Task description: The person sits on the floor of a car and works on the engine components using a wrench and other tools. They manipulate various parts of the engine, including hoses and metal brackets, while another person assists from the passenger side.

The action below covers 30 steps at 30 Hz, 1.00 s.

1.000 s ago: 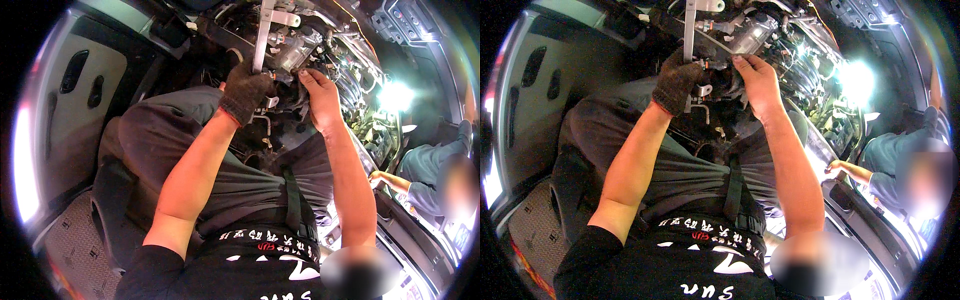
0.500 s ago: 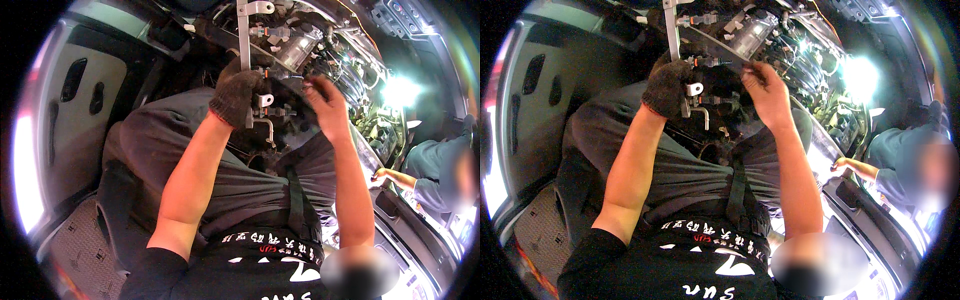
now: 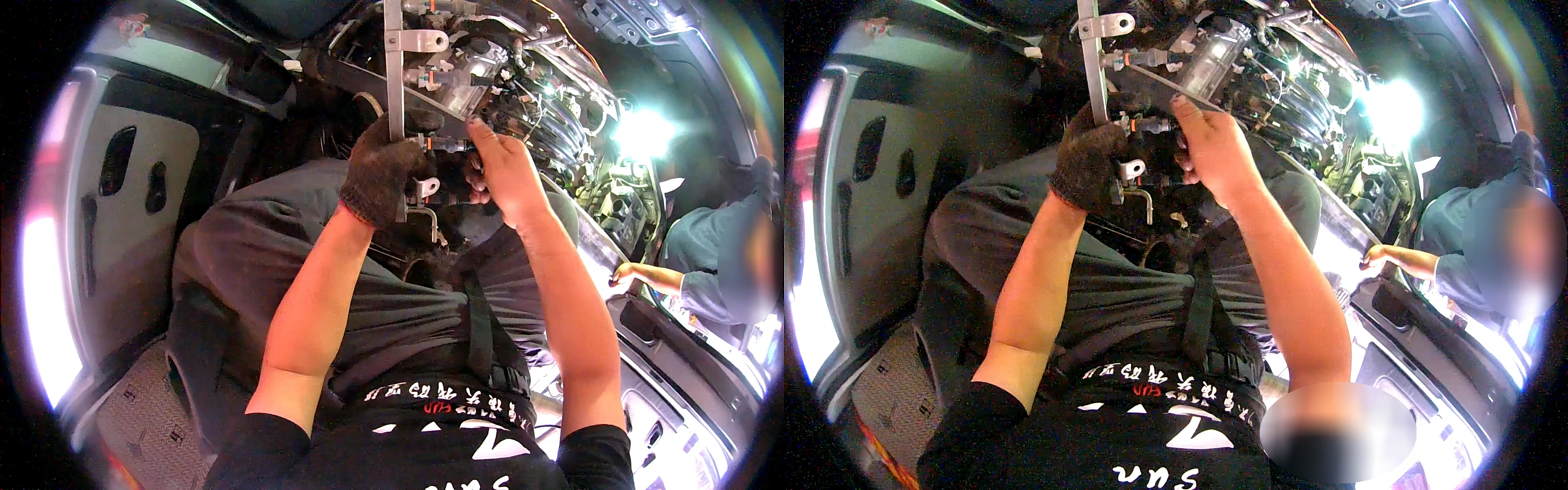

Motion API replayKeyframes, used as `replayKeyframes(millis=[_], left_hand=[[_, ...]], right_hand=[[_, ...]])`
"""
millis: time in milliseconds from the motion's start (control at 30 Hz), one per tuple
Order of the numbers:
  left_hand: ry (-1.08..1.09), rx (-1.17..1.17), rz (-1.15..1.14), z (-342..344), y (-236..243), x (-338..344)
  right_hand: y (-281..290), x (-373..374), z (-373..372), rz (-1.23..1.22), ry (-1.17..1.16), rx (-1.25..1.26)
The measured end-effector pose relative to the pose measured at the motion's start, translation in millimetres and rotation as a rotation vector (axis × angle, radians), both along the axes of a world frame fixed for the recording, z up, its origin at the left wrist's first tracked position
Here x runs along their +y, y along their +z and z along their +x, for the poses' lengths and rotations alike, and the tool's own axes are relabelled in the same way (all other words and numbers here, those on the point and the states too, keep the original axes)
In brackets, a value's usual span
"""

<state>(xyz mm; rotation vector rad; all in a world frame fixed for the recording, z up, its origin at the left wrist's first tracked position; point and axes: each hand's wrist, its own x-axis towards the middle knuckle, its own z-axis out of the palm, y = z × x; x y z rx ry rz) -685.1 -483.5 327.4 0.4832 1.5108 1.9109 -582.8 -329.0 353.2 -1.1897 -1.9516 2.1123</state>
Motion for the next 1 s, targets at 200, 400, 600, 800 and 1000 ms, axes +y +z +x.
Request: replayKeyframes(millis=[200,400,600,800,1000], left_hand=[[-0.001,-0.371,0.069,-3,10,0],[-0.024,-0.505,0.067,-7,-1,-8],[-0.099,-0.383,0.037,-19,-7,-18],[0.012,-0.364,0.120,-41,2,-35],[0.018,-0.470,0.047,-38,13,-20]], right_hand=[[14,4,14,0.261,0.159,0.136],[9,10,14,0.741,0.436,0.226],[-14,15,28,0.215,0.028,0.204],[-141,41,28,0.078,-0.010,-0.138],[-298,-15,47,0.571,0.449,-0.796]])
